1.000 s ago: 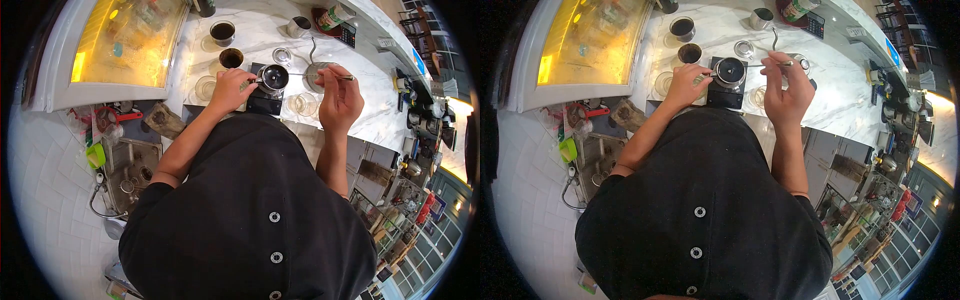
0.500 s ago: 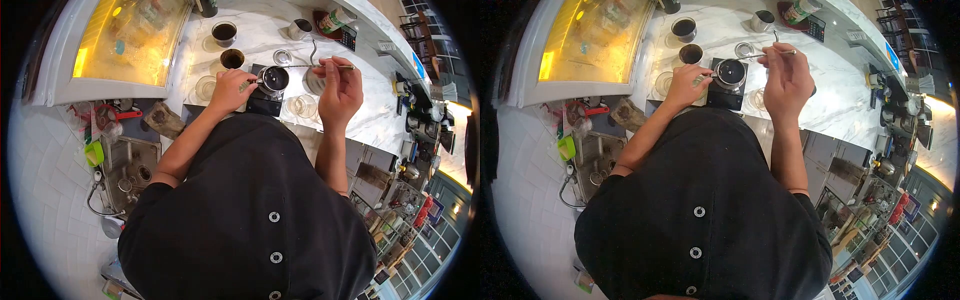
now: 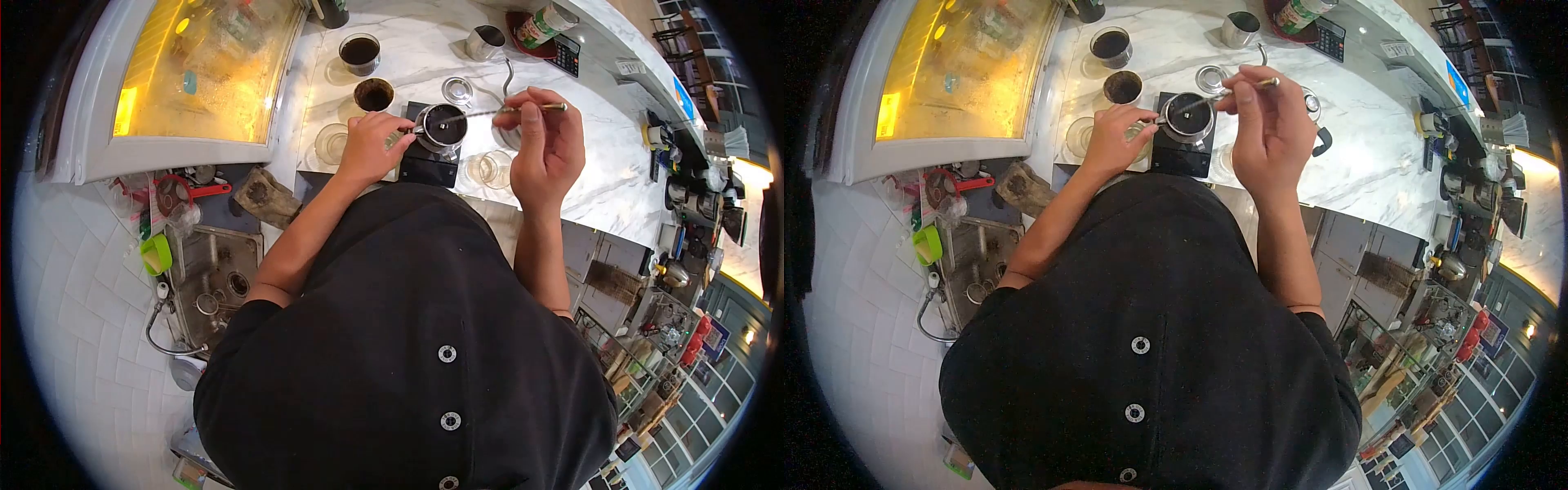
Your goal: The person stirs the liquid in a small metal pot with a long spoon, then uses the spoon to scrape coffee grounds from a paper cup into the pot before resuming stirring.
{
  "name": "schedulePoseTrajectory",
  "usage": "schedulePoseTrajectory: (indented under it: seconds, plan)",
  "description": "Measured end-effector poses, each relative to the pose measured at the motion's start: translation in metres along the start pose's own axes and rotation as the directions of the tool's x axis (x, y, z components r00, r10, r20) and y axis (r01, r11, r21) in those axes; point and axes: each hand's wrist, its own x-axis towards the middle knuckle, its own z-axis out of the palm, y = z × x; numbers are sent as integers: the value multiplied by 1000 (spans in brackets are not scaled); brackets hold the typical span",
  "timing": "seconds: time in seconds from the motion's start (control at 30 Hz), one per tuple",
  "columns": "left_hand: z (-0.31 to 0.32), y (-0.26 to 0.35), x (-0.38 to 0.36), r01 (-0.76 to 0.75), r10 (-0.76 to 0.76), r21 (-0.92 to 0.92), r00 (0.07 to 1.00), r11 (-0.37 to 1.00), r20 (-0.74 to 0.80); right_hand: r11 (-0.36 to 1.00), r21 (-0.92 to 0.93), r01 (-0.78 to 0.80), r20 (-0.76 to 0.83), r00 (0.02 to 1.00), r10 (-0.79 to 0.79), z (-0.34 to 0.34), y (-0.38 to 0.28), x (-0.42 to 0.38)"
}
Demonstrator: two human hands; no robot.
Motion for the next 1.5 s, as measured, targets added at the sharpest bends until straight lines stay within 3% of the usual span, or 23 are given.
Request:
schedulePoseTrajectory:
  seconds: [0.07,0.37,0.47,0.53,0.63,0.77,0.93,1.13,1.23,1.5]
  plan:
    - [1,-1,0,12,-12,-4,1000,1000,5,999,50,7,-31,1000,-5,1,5,1]
    - [5,-2,0,-16,15,-32,999,999,-41,952,-278,127,7,992,-130,-21,-1,-3]
    - [7,-2,1,-15,13,-50,999,999,-42,963,-241,125,131,987,-95,-24,-4,-5]
    - [6,-1,1,-10,8,-43,999,999,-36,995,-63,75,110,992,-68,-17,-2,-5]
    - [3,-1,2,-8,7,-39,999,999,-33,1000,-13,14,17,1000,-14,-3,-2,1]
    - [0,0,4,8,-9,-29,1000,1000,-7,999,-44,12,-51,999,-15,-3,3,3]
    - [0,-2,5,-37,37,-24,999,999,1,958,-275,74,-49,995,-91,-18,4,1]
    - [2,-3,7,-59,59,-19,998,998,8,980,-185,69,52,997,-60,-22,-2,-6]
    - [3,-4,7,-60,60,-27,998,998,5,997,-73,29,27,999,-27,-12,-3,-5]
    - [2,-5,7,-52,52,-13,999,999,14,994,-103,-30,-81,996,22,-14,4,-1]
